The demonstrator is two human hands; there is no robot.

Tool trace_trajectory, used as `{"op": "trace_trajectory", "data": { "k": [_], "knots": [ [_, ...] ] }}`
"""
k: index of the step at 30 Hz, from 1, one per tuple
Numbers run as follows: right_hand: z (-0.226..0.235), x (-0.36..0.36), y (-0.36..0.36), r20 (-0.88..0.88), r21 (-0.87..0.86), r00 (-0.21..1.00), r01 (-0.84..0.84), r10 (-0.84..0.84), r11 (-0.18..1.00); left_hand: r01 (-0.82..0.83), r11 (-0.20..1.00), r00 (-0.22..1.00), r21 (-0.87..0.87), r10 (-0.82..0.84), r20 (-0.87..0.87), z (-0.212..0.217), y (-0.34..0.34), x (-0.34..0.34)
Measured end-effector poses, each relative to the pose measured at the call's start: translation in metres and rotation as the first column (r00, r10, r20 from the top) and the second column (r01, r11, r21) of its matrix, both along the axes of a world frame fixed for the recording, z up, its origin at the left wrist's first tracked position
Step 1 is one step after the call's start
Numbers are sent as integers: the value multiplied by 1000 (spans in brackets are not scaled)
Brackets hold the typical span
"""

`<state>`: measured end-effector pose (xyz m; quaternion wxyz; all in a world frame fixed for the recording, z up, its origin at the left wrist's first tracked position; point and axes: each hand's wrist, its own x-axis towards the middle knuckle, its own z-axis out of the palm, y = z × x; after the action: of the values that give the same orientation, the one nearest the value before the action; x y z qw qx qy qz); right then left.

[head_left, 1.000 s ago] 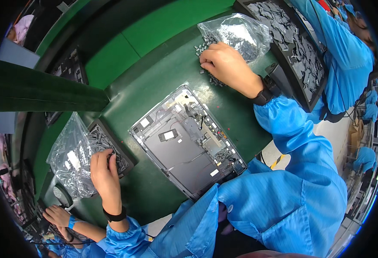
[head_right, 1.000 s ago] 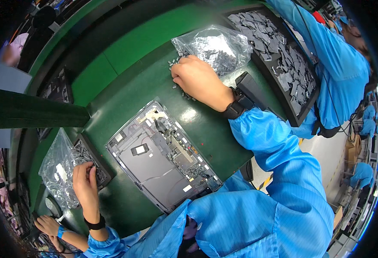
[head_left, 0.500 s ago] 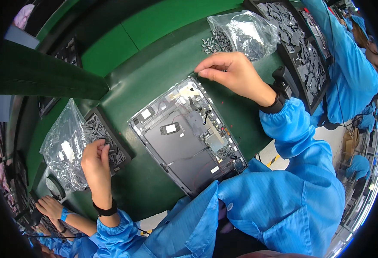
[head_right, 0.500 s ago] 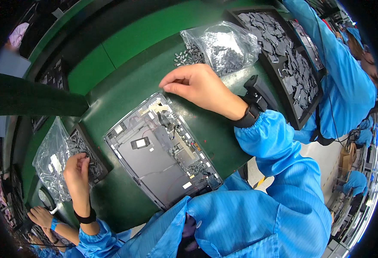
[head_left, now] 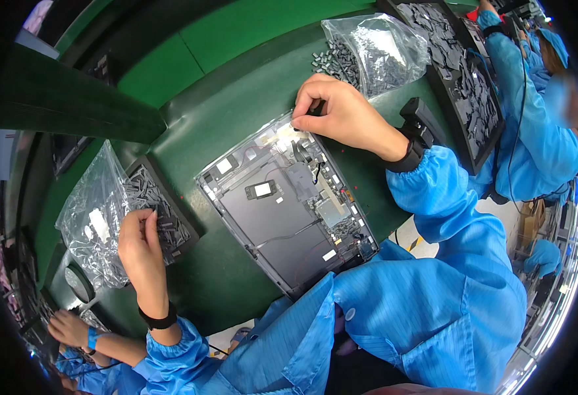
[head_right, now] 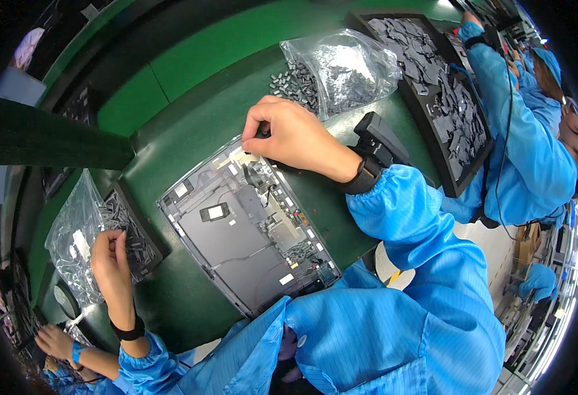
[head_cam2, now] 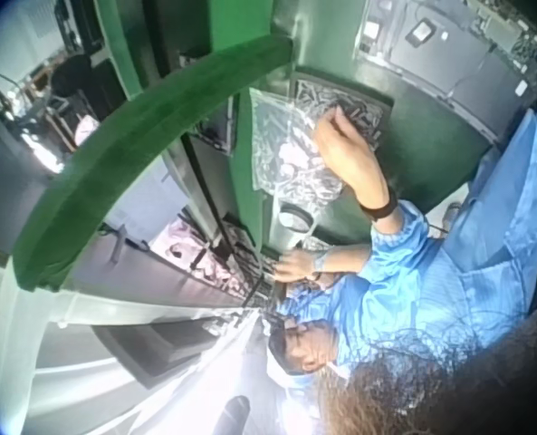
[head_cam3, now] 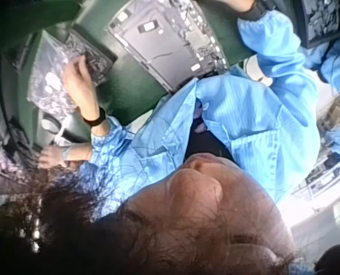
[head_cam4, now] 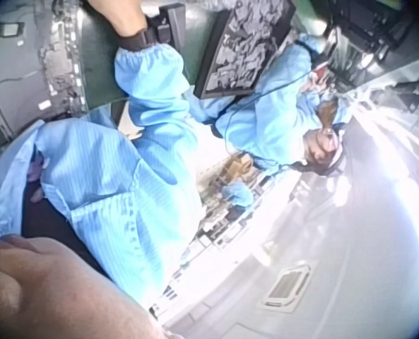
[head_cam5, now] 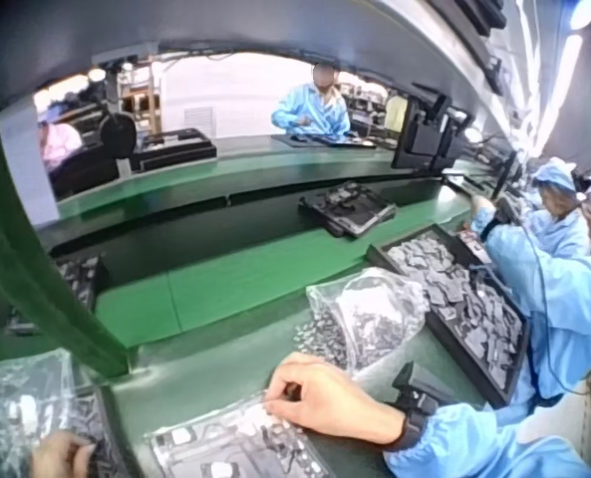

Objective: Assembling components into an electronic device casing on a production line.

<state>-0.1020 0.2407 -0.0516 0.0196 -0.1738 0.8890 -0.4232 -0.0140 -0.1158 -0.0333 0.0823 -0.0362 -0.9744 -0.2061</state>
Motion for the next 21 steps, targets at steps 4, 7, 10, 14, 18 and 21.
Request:
{"op": "trace_trajectory", "data": {
  "k": [4,7,10,14,18,21],
  "knots": [
    [-7,-9,-4,221,-207,973,-12,59,978,-80,992,997,102,80,2,1,-2,9],
    [-10,-7,2,210,-212,976,-18,63,977,-59,986,998,158,61,-7,-3,2,6],
    [-3,1,3,133,-227,991,20,11,974,-42,982,999,184,44,-7,0,6,9],
    [13,0,1,262,-88,956,157,-129,984,-173,841,984,512,121,134,5,9,18],
    [18,2,-13,154,129,986,43,-63,991,-188,741,981,644,108,162,9,18,20],
    [16,4,-17,141,133,987,53,-72,990,-178,671,981,720,62,184,9,27,19]
  ]
}}
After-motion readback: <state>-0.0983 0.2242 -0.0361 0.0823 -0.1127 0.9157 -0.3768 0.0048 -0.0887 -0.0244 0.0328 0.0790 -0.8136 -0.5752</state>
